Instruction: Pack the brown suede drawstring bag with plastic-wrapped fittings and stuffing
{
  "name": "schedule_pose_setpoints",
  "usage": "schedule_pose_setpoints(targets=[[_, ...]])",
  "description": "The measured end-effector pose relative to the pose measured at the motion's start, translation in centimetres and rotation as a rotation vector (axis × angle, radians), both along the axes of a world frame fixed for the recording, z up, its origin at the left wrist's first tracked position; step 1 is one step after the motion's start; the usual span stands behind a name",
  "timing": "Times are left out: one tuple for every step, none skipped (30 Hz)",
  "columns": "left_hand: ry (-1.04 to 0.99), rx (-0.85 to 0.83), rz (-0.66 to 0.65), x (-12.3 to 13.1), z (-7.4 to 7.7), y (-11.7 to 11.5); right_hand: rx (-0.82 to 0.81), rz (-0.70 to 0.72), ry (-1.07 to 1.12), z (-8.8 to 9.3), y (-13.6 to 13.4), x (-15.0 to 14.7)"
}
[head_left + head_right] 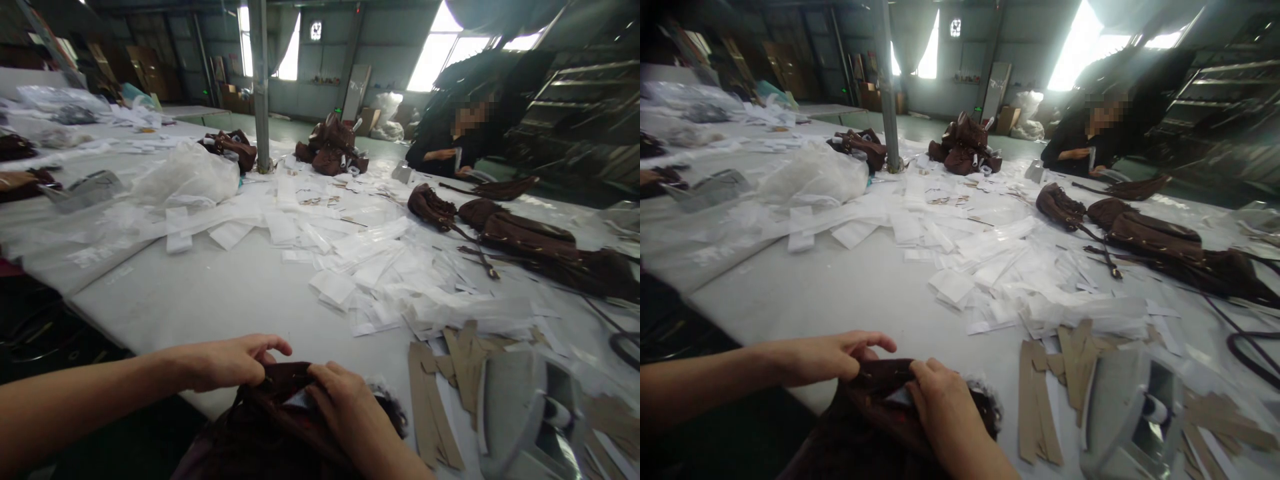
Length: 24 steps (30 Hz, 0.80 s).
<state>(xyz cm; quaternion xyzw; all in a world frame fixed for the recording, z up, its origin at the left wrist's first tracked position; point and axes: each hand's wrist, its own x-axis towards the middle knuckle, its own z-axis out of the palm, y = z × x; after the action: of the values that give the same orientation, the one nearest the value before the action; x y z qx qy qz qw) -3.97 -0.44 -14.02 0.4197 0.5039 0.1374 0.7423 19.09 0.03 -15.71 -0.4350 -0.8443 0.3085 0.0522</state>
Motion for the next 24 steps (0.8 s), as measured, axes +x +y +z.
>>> schedule_pose_setpoints(targets=[[-0.021, -0.006, -0.002, 0.1, 0.0, 0.1, 0.016, 0.016, -0.054, 0.1, 0.1, -0.4], [-0.040, -0.007, -0.006, 0.3, 0.0, 0.2, 0.033, 0.026, -0.105, 0.3, 0.2, -0.7], [-0.049, -0.004, -0.012, 0.4, 0.1, 0.3, 0.048, 0.033, -0.142, 0.4, 0.3, -1.1], [-0.046, 0.003, -0.015, 0.4, 0.1, 0.3, 0.062, 0.038, -0.167, 0.5, 0.4, -1.3], [-0.034, 0.010, -0.015, 0.5, 0.2, 0.4, 0.076, 0.041, -0.182, 0.6, 0.6, -1.6], [-0.019, 0.012, -0.010, 0.5, 0.2, 0.4, 0.089, 0.045, -0.195, 0.7, 0.7, -1.7], [-0.003, 0.008, -0.002, 0.5, 0.1, 0.5, 0.103, 0.053, -0.205, 0.8, 0.8, -1.8], [0.011, 0.001, 0.005, 0.5, 0.0, 0.6, 0.118, 0.065, -0.216, 0.9, 0.8, -1.9], [0.022, -0.004, 0.006, 0.4, -0.1, 0.6, 0.137, 0.079, -0.231, 0.9, 0.9, -2.0], [0.032, -0.007, -0.001, 0.4, -0.3, 0.6, 0.161, 0.097, -0.250, 0.9, 0.9, -2.0], [0.041, -0.001, -0.010, 0.3, -0.5, 0.6, 0.185, 0.124, -0.268, 0.8, 0.9, -2.0], [0.049, 0.011, -0.023, 0.2, -0.7, 0.6, 0.211, 0.160, -0.281, 0.7, 0.8, -2.0], [0.056, 0.027, -0.033, 0.1, -0.9, 0.5, 0.239, 0.200, -0.287, 0.6, 0.8, -1.9], [0.061, 0.042, -0.038, 0.0, -1.0, 0.4, 0.269, 0.241, -0.288, 0.5, 0.7, -1.8], [0.067, 0.054, -0.039, -0.2, -1.1, 0.2, 0.301, 0.272, -0.285, 0.3, 0.7, -1.6], [0.070, 0.063, -0.035, -0.4, -1.1, 0.1, 0.334, 0.287, -0.281, 0.0, 0.6, -1.5], [0.067, 0.072, -0.029, -0.5, -0.9, -0.1, 0.366, 0.285, -0.280, -0.3, 0.5, -1.3], [0.059, 0.080, -0.025, -0.6, -0.8, -0.3, 0.395, 0.272, -0.282, -0.6, 0.4, -1.1], [0.048, 0.088, -0.026, -0.7, -0.5, -0.4, 0.416, 0.255, -0.287, -0.9, 0.3, -1.0], [0.033, 0.095, -0.031, -0.8, -0.3, -0.6, 0.429, 0.239, -0.293, -1.1, 0.3, -0.8], [0.022, 0.103, -0.039, -0.9, -0.1, -0.7, 0.434, 0.227, -0.295, -1.3, 0.2, -0.6], [0.017, 0.112, -0.048, -0.9, 0.1, -0.8, 0.435, 0.216, -0.286, -1.4, 0.2, -0.4], [0.021, 0.127, -0.055, -0.9, 0.2, -0.9, 0.425, 0.208, -0.257, -1.3, 0.1, -0.2], [0.032, 0.149, -0.060, -0.9, 0.3, -0.9, 0.405, 0.197, -0.207, -1.2, 0.1, 0.2]])
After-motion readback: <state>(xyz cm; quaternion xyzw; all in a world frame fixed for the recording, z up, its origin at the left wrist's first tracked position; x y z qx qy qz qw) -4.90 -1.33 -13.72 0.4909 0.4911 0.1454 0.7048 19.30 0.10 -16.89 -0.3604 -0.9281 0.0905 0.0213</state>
